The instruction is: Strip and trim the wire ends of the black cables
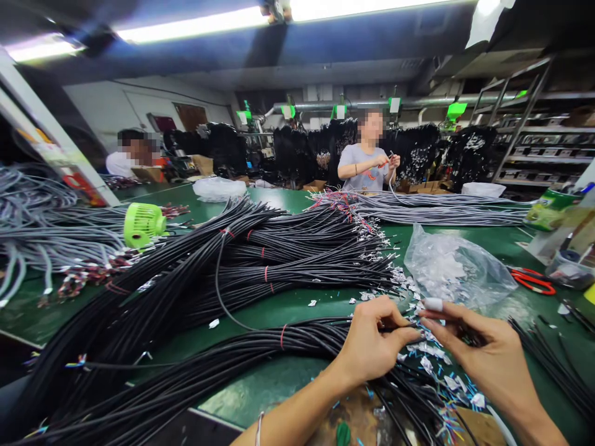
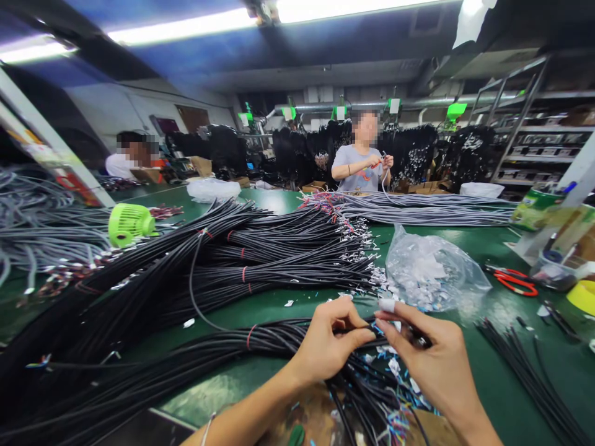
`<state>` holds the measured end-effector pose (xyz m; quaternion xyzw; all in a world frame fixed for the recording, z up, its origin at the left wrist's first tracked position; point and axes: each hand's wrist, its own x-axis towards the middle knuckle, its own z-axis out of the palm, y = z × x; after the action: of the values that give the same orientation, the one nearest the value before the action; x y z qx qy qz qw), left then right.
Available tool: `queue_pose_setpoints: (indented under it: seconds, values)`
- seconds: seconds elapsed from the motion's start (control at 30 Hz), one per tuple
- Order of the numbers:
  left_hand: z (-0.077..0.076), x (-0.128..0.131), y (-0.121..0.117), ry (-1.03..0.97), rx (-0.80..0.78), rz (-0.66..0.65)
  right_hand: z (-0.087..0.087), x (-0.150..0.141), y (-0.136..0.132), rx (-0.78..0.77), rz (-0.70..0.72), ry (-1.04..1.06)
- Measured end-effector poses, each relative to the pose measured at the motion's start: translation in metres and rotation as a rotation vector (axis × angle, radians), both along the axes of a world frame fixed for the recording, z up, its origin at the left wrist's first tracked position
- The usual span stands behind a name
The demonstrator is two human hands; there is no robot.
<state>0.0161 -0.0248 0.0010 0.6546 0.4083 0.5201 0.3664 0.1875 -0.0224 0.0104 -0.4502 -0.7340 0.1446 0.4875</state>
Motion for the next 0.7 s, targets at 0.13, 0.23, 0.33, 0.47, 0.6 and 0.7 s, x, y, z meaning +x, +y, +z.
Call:
queue_pose_setpoints:
  seconds: [0.13, 0.23, 0.33, 0.47, 0.6, 0.7]
  values:
    - [0.0002, 0.0006, -0.0021, 0.058, 0.038, 0.046, -0.0030, -0.0004, -0.0009, 0.016, -0.005, -0.010]
    - [-0.0003, 0.0013, -0.0024, 0.060, 0.041, 0.063, -0.0065, -0.0012, -0.0004, 0.022, 0.006, -0.007]
    - [-0.0008, 0.0015, -0.0021, 0.056, 0.033, 0.061, -0.0088, -0.0016, 0.0006, 0.029, 0.011, -0.012]
    - [-0.0030, 0.0014, -0.0010, 0.040, 0.009, 0.060, -0.0066, -0.0026, 0.0004, 0.029, -0.003, -0.018]
    - [-0.0048, 0.0017, 0.0007, -0.024, -0.034, 0.055, -0.0034, -0.0056, -0.0002, -0.002, 0.015, 0.006]
    - [-0.0043, 0.0023, 0.0018, -0.077, -0.092, 0.024, -0.0063, -0.0062, 0.0022, -0.077, 0.045, 0.048]
